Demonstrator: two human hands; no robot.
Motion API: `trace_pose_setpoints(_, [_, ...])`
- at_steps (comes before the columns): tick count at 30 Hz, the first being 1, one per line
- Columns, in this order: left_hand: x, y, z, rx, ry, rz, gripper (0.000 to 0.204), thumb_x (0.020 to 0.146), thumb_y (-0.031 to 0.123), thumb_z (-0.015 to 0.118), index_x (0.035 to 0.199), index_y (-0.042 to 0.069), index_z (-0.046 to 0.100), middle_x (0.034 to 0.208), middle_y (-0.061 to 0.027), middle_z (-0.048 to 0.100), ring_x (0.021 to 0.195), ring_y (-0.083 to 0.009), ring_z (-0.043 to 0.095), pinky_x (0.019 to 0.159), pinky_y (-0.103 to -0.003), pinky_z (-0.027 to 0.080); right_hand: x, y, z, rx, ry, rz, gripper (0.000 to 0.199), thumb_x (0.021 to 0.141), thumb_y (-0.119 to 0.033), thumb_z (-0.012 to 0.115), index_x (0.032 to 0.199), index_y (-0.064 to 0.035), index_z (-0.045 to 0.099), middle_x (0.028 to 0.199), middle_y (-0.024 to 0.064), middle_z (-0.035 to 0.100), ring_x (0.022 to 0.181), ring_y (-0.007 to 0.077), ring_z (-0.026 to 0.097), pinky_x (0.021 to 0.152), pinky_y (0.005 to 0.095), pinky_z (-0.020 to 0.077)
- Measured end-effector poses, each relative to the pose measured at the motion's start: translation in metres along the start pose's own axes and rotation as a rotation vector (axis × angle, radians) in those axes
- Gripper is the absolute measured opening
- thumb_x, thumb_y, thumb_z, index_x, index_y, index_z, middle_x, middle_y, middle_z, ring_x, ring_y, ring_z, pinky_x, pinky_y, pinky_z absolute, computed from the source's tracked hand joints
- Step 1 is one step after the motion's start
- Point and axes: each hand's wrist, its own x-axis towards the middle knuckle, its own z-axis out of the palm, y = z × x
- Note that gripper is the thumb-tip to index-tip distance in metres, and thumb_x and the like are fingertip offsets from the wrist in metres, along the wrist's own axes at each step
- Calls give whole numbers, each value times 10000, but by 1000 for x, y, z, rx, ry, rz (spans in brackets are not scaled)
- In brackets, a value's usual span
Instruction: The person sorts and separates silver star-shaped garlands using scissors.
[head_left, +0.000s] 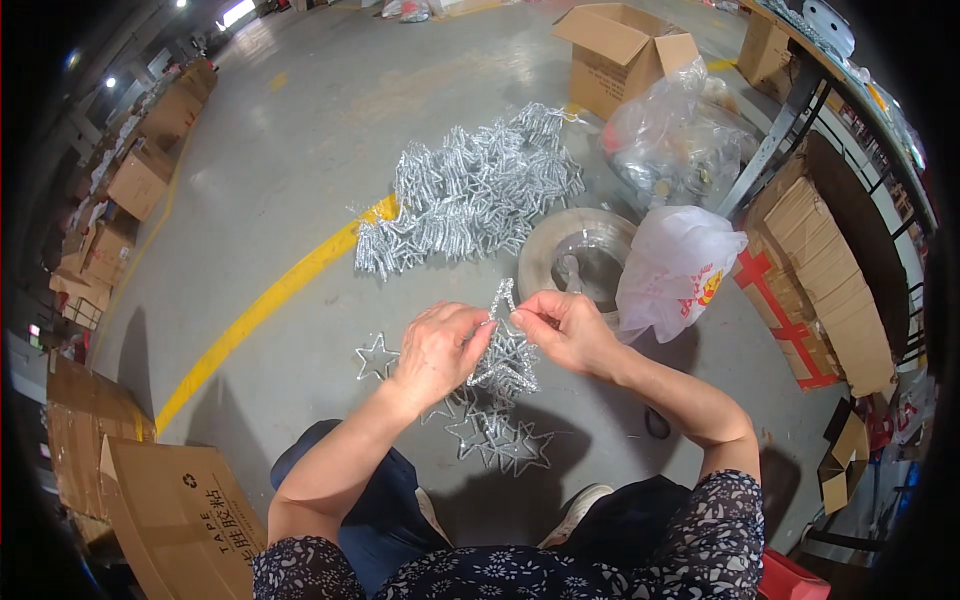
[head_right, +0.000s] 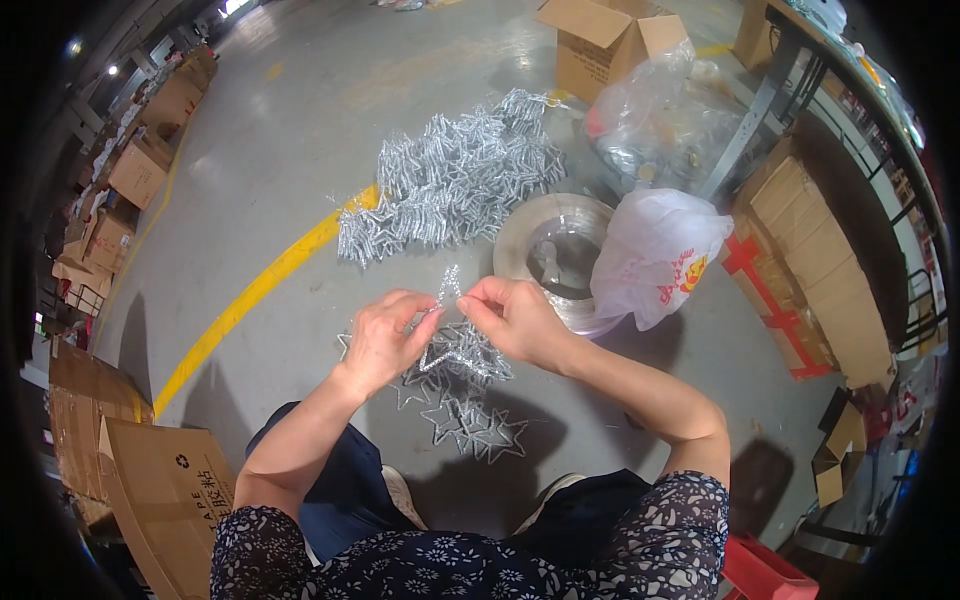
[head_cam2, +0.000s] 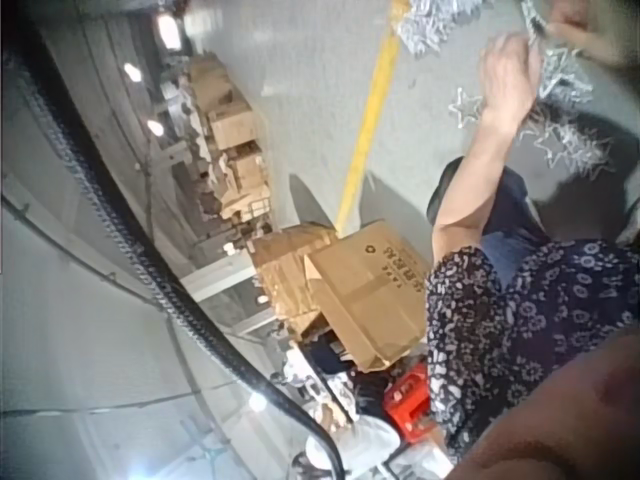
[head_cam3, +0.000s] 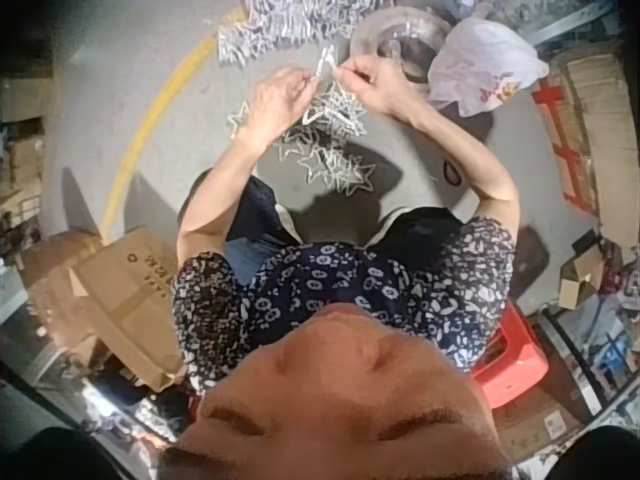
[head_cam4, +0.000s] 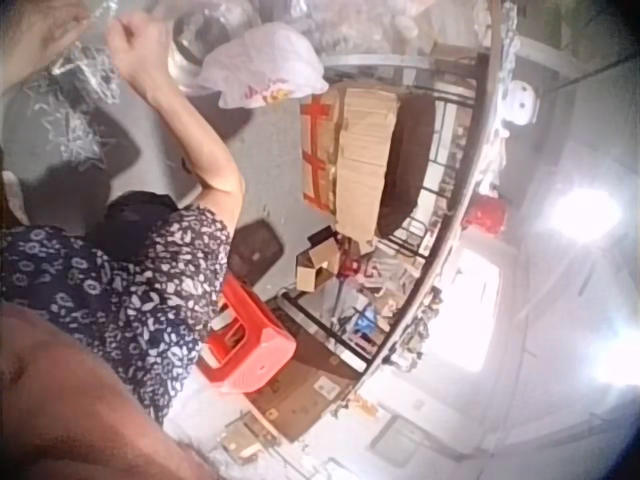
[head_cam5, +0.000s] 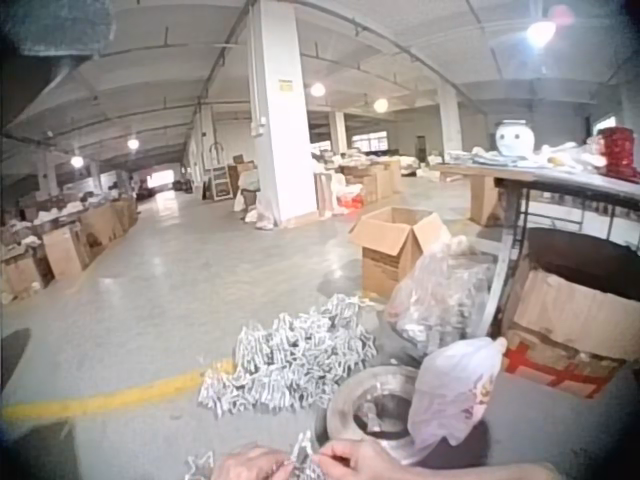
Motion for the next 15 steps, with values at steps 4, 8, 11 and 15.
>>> trace_pose_setpoints(4, [0, 0, 0, -136, -21, -79, 140, 809, 100, 677, 909, 10, 642, 837, -131, 639, 754, -325, 621, 683, -378, 500, 0, 2, 0, 2, -10, -22, 187, 900, -178, 629, 910, 7, 651, 694, -35, 571, 635, 30, 473, 551, 228, 406])
trace_pose_setpoints(8, [3, 1, -4, -212, -137, -197, 135, 825, 95, 657, 914, -3, 629, 828, -137, 618, 749, -332, 604, 677, -394, 490, -1, -2, -5, -191, -14, -123, 199, 866, -176, 652, 971, -8, 642, 774, 59, 629, 684, 142, 581, 623, 306, 478])
trace_pose_setpoints(11, [5, -1, -5, -146, -178, -91, 115, 844, 85, 627, 923, 1, 616, 833, -139, 597, 784, -342, 583, 703, -406, 478, -2, -23, -6, -383, 261, -466, 264, 824, -174, 672, 1046, -43, 619, 909, 119, 633, 801, 255, 621, 697, 356, 503])
trace_pose_setpoints(15, [5, -3, -3, -50, -232, 65, 110, 825, 40, 623, 926, -1, 608, 849, -153, 597, 816, -359, 574, 723, -422, 469, 6, -21, -17, -379, 11, -407, 313, 802, -185, 676, 1088, -84, 596, 969, 111, 616, 853, 274, 613, 719, 361, 502])
